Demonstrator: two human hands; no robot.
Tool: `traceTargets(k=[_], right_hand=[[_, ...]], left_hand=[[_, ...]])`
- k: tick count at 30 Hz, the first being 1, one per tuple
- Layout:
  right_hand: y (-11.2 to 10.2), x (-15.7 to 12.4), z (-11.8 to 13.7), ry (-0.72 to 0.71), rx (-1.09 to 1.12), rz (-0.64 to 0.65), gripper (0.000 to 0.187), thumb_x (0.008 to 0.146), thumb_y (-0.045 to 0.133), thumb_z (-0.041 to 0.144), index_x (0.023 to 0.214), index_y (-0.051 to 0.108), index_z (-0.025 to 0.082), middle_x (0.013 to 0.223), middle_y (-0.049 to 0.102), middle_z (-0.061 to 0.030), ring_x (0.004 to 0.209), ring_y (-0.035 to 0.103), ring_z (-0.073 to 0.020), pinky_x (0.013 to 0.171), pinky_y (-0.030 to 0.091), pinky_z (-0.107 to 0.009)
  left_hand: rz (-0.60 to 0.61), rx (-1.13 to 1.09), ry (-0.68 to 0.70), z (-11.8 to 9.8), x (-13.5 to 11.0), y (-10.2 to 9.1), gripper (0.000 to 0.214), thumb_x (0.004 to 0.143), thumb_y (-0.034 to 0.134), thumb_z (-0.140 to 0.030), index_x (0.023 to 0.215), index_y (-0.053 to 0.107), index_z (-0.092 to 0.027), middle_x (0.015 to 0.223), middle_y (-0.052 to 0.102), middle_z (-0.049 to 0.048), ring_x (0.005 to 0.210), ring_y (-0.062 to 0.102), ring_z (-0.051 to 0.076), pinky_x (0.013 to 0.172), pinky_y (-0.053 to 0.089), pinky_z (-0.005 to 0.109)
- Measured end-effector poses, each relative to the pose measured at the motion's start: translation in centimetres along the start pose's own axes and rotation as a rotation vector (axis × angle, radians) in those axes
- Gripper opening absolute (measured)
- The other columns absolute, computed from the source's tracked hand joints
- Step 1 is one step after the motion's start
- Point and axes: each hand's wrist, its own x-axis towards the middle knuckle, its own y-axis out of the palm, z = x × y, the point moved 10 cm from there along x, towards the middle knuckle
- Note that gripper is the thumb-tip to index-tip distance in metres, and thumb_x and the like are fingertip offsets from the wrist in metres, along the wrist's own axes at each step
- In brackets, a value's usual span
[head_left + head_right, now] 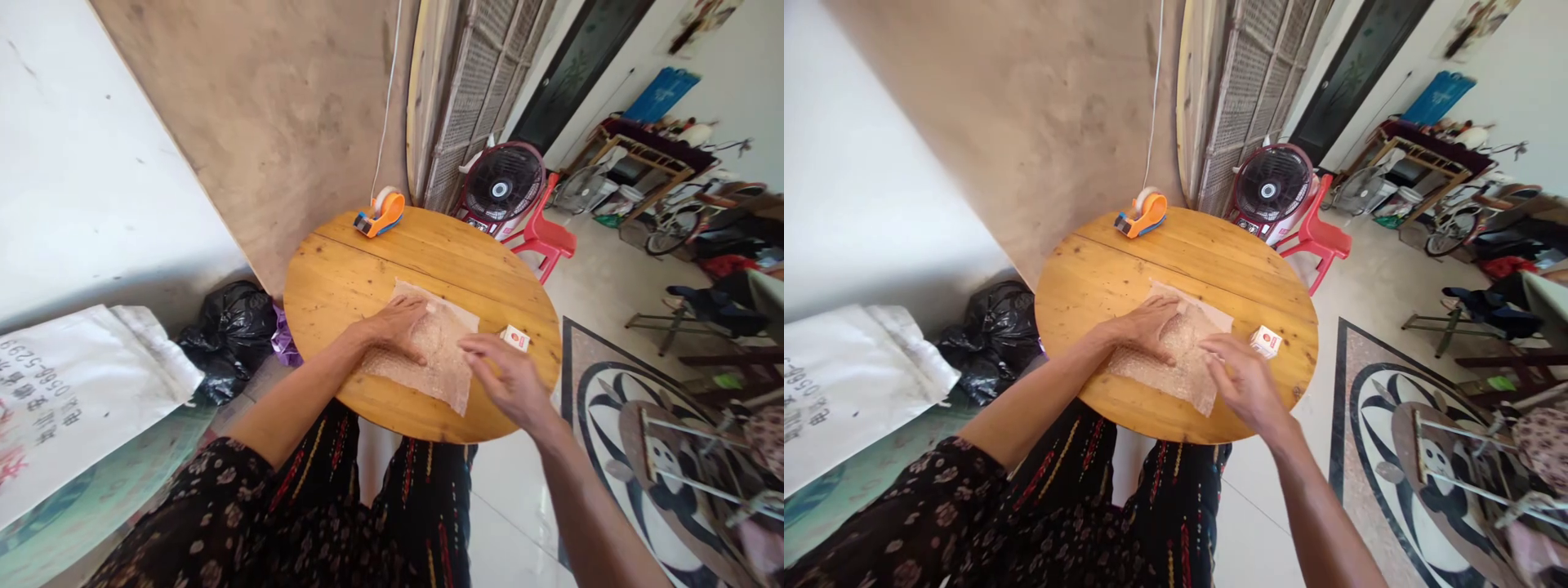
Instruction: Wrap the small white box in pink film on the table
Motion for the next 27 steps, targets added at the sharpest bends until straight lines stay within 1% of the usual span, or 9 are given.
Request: traceTargets(k=[3,5,7,10,13,18,20,24,27], right_hand=[[5.5,1.5,0.0,-0.007,-0.117,0.143,0.033,0.091,0.046,0.023,0.119,0.061,0.016,0.133,0.056,-0.0143,0.125,0.051,-0.0256,0.105,0.043,-0.046],[7.3,2.7,-2.0,0.039,-0.231,0.127,0.042,0.089,0.044,0.022,0.128,0.054,0.010,0.140,0.049,-0.0205,0.131,0.044,-0.0302,0.108,0.037,-0.053],[8.4,3.9,-4.1,0.054,-0.307,0.119,0.046,0.088,0.042,0.022,0.132,0.050,0.008,0.140,0.048,-0.0216,0.133,0.042,-0.0310,0.109,0.035,-0.054],[8.8,5.4,-6.8,0.089,-0.395,0.144,0.046,0.093,0.036,0.026,0.133,0.049,0.006,0.139,0.049,-0.0214,0.132,0.042,-0.0302,0.109,0.034,-0.052],[8.7,6.0,-9.0,0.168,-0.467,0.166,0.052,0.095,0.034,0.035,0.137,0.046,0.005,0.146,0.041,-0.0208,0.136,0.036,-0.0307,0.111,0.030,-0.051],[8.8,6.0,-10.1,0.205,-0.503,0.188,0.056,0.096,0.033,0.041,0.141,0.041,0.009,0.149,0.038,-0.0167,0.138,0.034,-0.0293,0.112,0.029,-0.047],[8.8,5.9,-10.1,0.207,-0.504,0.190,0.056,0.096,0.033,0.042,0.142,0.041,0.010,0.150,0.037,-0.0160,0.139,0.033,-0.0291,0.112,0.027,-0.047],[8.7,5.9,-10.2,0.217,-0.498,0.183,0.056,0.096,0.032,0.039,0.142,0.040,0.009,0.151,0.036,-0.0161,0.139,0.032,-0.0292,0.114,0.025,-0.046],[8.5,5.8,-10.3,0.234,-0.500,0.152,0.054,0.096,0.031,0.034,0.142,0.039,0.006,0.150,0.038,-0.0164,0.138,0.034,-0.0285,0.113,0.026,-0.044]], left_hand=[[-0.028,0.003,0.009,-0.1,-0.2,-0.1,0.105,0.061,0.068,-0.068,0.139,0.033,-0.008,0.151,0.030,0.0218,0.142,0.023,0.036,0.116,0.017,0.044],[-0.042,-0.013,0.009,-0.2,-0.3,-0.2,0.105,0.060,0.068,-0.069,0.140,0.034,-0.009,0.150,0.032,0.0210,0.141,0.024,0.036,0.116,0.017,0.044],[-0.042,-0.031,0.001,-0.1,-0.5,-0.3,0.111,0.059,0.067,-0.071,0.143,0.028,-0.010,0.151,0.030,0.0208,0.142,0.024,0.036,0.116,0.016,0.045],[-0.018,-0.044,0.016,-0.1,-0.6,-0.1,0.119,0.059,0.066,-0.074,0.148,0.020,-0.009,0.154,0.024,0.0204,0.143,0.020,0.035,0.117,0.013,0.045],[0.013,-0.035,0.024,0.0,-0.5,0.3,0.120,0.059,0.065,-0.075,0.149,0.018,-0.012,0.156,0.021,0.0180,0.144,0.017,0.035,0.117,0.010,0.046],[0.009,0.031,-0.027,0.6,-0.8,0.4,0.110,0.066,0.058,-0.077,0.149,0.021,-0.015,0.156,0.024,0.0145,0.146,0.012,0.034,0.117,0.003,0.052],[-0.010,0.059,-0.078,0.9,-1.0,0.1,0.101,0.071,0.054,-0.075,0.147,0.026,-0.015,0.155,0.026,0.0146,0.145,0.015,0.034,0.117,0.006,0.052],[-0.112,0.118,-0.154,1.3,-1.7,-1.5,0.061,0.092,0.036,-0.057,0.139,0.040,-0.019,0.150,0.036,0.0116,0.141,0.027,0.029,0.115,0.016,0.050],[-0.172,0.166,-0.225,1.9,-2.1,-2.2,0.050,0.095,0.035,-0.049,0.135,0.043,-0.021,0.148,0.039,0.0109,0.139,0.029,0.030,0.113,0.018,0.056]])
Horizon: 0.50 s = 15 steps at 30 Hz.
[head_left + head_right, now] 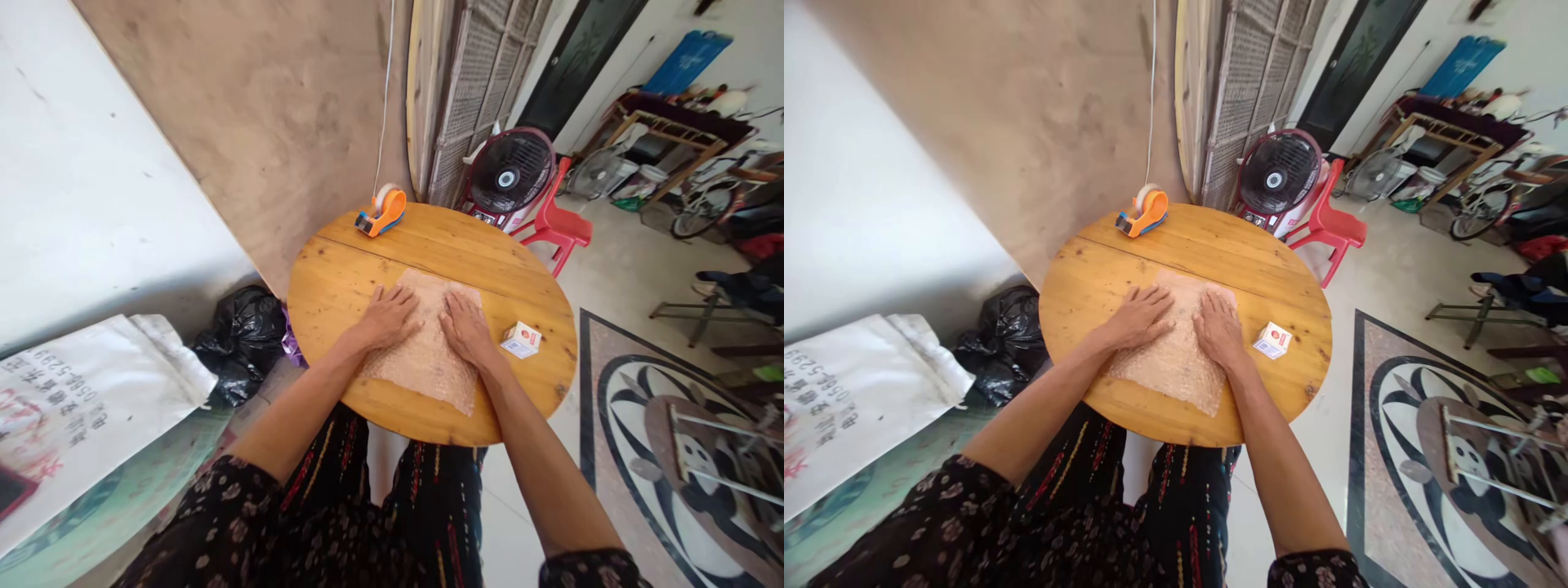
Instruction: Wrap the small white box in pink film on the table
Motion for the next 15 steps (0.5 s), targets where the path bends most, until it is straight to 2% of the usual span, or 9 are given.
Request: traceTargets(k=[3,6,10,12,15], right_hand=[[-0.2,0.0,-0.1,0.027,-0.011,-0.014,0.053,0.095,0.031,0.034,0.140,0.041,0.008,0.149,0.040,-0.0163,0.136,0.035,-0.0287,0.111,0.029,-0.045],[-0.1,0.0,-0.2,0.047,-0.019,-0.003,0.053,0.096,0.030,0.036,0.141,0.041,0.010,0.150,0.038,-0.0147,0.137,0.033,-0.0286,0.111,0.028,-0.046],[-0.1,0.0,-0.2,0.048,-0.022,0.005,0.054,0.096,0.030,0.037,0.142,0.039,0.010,0.151,0.036,-0.0138,0.138,0.032,-0.0278,0.111,0.027,-0.044],[-0.1,-0.1,-0.2,0.045,-0.026,-0.001,0.054,0.096,0.030,0.037,0.142,0.039,0.010,0.150,0.037,-0.0143,0.138,0.033,-0.0277,0.111,0.028,-0.044],[-0.3,-0.1,0.0,0.034,-0.025,-0.020,0.053,0.096,0.030,0.036,0.141,0.041,0.009,0.149,0.039,-0.0150,0.137,0.034,-0.0286,0.111,0.027,-0.043]], left_hand=[[-0.048,0.026,-0.088,0.9,-0.1,-0.3,0.047,0.094,0.038,-0.045,0.133,0.045,-0.019,0.145,0.043,0.0123,0.137,0.032,0.033,0.110,0.019,0.062],[-0.137,0.050,-0.069,0.7,0.0,-1.1,0.039,0.092,0.044,-0.039,0.124,0.052,-0.018,0.137,0.050,0.0129,0.134,0.036,0.033,0.108,0.023,0.063],[-0.267,0.038,0.170,-2.3,0.1,-2.2,0.025,0.086,0.051,-0.024,0.109,0.062,-0.019,0.132,0.056,0.0098,0.135,0.036,0.028,0.110,0.028,0.051],[-0.289,0.016,0.286,-4.0,-0.1,-2.2,0.023,0.087,0.050,-0.020,0.103,0.065,-0.020,0.131,0.058,0.0071,0.137,0.034,0.027,0.111,0.029,0.047],[-0.180,0.007,0.370,-5.7,-0.1,-1.0,0.028,0.091,0.043,-0.020,0.107,0.065,-0.021,0.128,0.060,0.0059,0.136,0.036,0.025,0.111,0.030,0.045]])
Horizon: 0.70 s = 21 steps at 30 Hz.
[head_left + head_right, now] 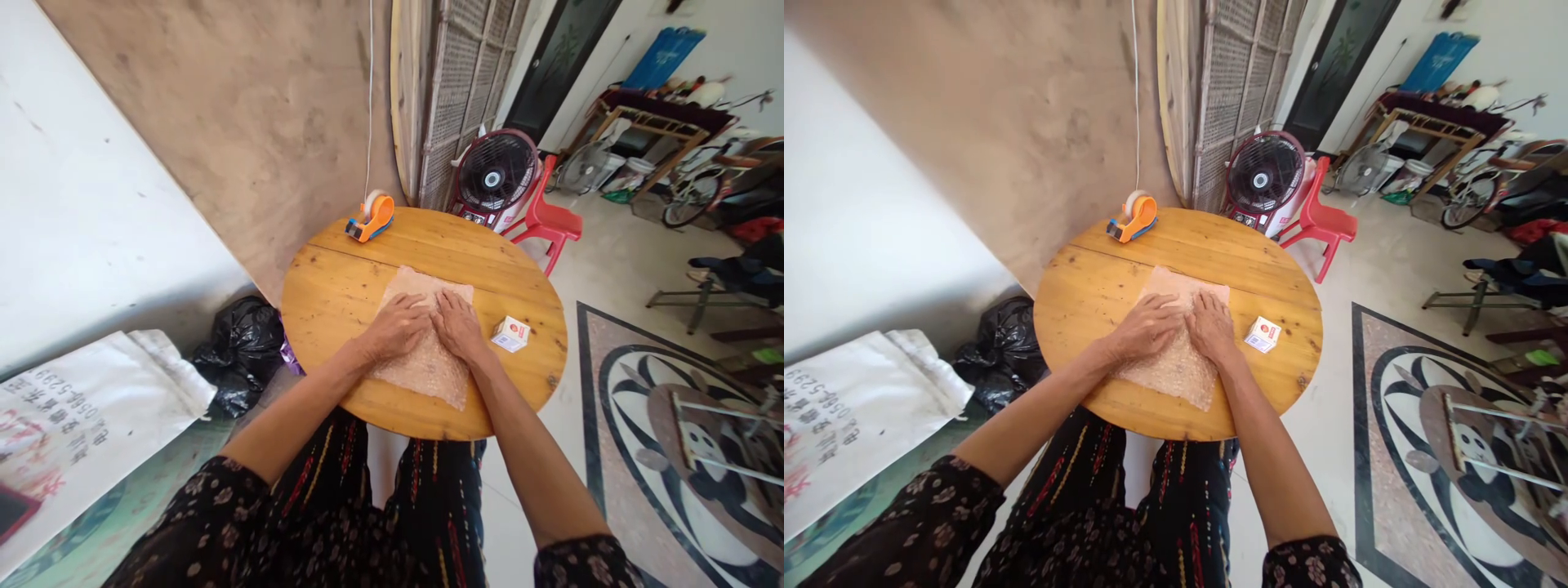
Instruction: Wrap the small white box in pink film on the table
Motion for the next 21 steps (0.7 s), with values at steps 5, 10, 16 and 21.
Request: traceTargets(k=[5,10,16,21], right_hand=[[-0.1,0.1,-0.2,-0.025,0.046,-0.018,0.051,0.096,0.032,0.035,0.139,0.043,0.011,0.148,0.040,-0.0148,0.136,0.036,-0.0299,0.111,0.028,-0.046],[-0.1,0.4,-1.7,-0.008,0.069,-0.032,0.049,0.095,0.032,0.031,0.137,0.046,0.009,0.145,0.044,-0.0158,0.134,0.039,-0.0276,0.109,0.031,-0.044],[-1.9,-0.4,-2.1,0.030,-0.006,-0.141,0.044,0.094,0.035,0.025,0.129,0.053,0.007,0.137,0.052,-0.0182,0.130,0.042,-0.0308,0.105,0.033,-0.046],[-4.1,-1.7,1.5,-0.143,0.009,-0.220,0.038,0.091,0.040,0.018,0.123,0.058,0.012,0.132,0.058,-0.0143,0.130,0.042,-0.0272,0.109,0.023,-0.045]], left_hand=[[0.181,-0.015,-0.150,1.5,-0.6,1.6,0.053,0.091,0.044,-0.046,0.132,0.050,-0.013,0.141,0.048,0.0135,0.135,0.038,0.028,0.113,0.027,0.042],[0.243,-0.057,-0.212,2.8,-1.2,2.4,0.086,0.082,0.044,-0.071,0.141,0.039,-0.010,0.151,0.035,0.0156,0.141,0.026,0.032,0.116,0.018,0.044],[0.267,-0.076,-0.227,3.1,-1.2,2.8,0.095,0.075,0.046,-0.078,0.142,0.037,-0.011,0.152,0.033,0.0148,0.143,0.023,0.032,0.118,0.014,0.042],[0.271,-0.078,-0.249,3.2,-1.2,2.9,0.099,0.074,0.045,-0.079,0.143,0.036,-0.009,0.153,0.030,0.0162,0.144,0.020,0.032,0.118,0.014,0.044]])
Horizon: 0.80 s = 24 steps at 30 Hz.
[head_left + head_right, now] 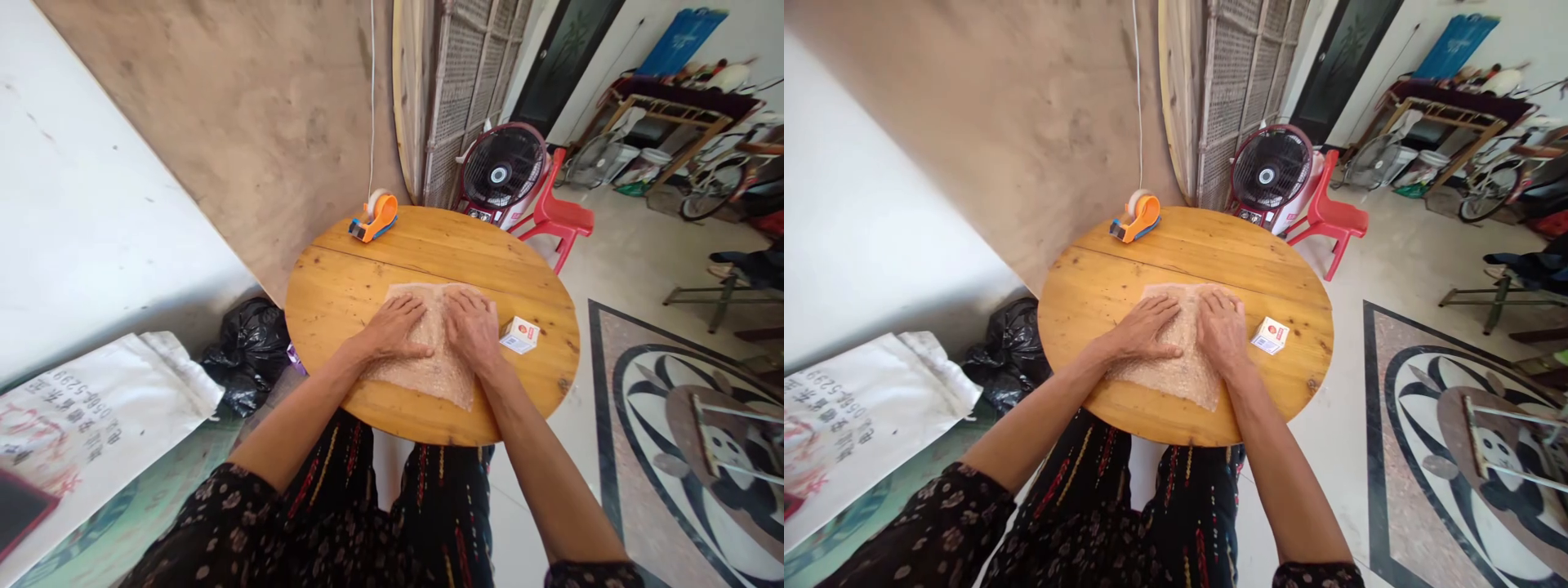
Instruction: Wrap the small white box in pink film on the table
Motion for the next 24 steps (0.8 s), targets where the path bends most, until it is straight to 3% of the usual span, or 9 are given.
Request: traceTargets(k=[3,6,12,16,19,24], right_hand=[[0.4,0.0,2.4,-0.105,0.068,0.062,0.036,0.091,0.041,0.020,0.121,0.060,0.016,0.130,0.060,-0.0114,0.124,0.048,-0.0245,0.108,0.026,-0.042],[1.6,-0.2,3.0,-0.112,0.067,0.166,0.042,0.090,0.044,0.026,0.129,0.054,0.014,0.137,0.054,-0.0132,0.125,0.048,-0.0263,0.105,0.031,-0.042],[3.0,-1.1,0.3,-0.045,0.096,0.293,0.060,0.088,0.048,0.050,0.137,0.047,0.014,0.151,0.036,-0.0157,0.139,0.032,-0.0311,0.110,0.027,-0.049],[3.7,-1.4,-1.2,-0.061,0.204,0.353,0.076,0.081,0.054,0.057,0.142,0.042,0.013,0.153,0.031,-0.0162,0.141,0.029,-0.0314,0.112,0.026,-0.050],[4.0,-1.6,-1.8,-0.097,0.279,0.385,0.077,0.080,0.058,0.052,0.144,0.039,0.013,0.155,0.028,-0.0165,0.142,0.026,-0.0313,0.113,0.025,-0.051],[3.3,-1.6,-2.4,-0.126,0.409,0.325,0.060,0.083,0.049,0.026,0.142,0.043,0.019,0.154,0.032,-0.0110,0.142,0.029,-0.0268,0.113,0.028,-0.051]], left_hand=[[-0.019,-0.003,-0.004,0.1,0.1,0.0,0.096,0.075,0.047,-0.077,0.144,0.034,-0.012,0.153,0.031,0.0146,0.143,0.021,0.032,0.118,0.015,0.045],[-0.041,0.000,0.003,0.2,0.1,-0.1,0.094,0.076,0.049,-0.074,0.145,0.033,-0.013,0.153,0.031,0.0143,0.143,0.023,0.031,0.117,0.016,0.044],[0.031,-0.010,0.001,0.3,0.0,-0.1,0.103,0.069,0.053,-0.079,0.144,0.034,-0.012,0.154,0.028,0.0154,0.145,0.018,0.031,0.119,0.011,0.043],[0.080,-0.032,0.000,0.6,-0.2,0.1,0.110,0.064,0.054,-0.082,0.147,0.030,-0.014,0.156,0.023,0.0150,0.145,0.015,0.032,0.118,0.009,0.046],[0.119,-0.041,0.013,0.8,-0.2,0.3,0.114,0.063,0.055,-0.082,0.148,0.026,-0.013,0.157,0.018,0.0153,0.146,0.012,0.032,0.118,0.007,0.046],[0.154,-0.068,0.014,0.8,-0.2,0.3,0.113,0.063,0.058,-0.080,0.149,0.024,-0.015,0.158,0.015,0.0154,0.147,0.008,0.033,0.118,0.005,0.048]])
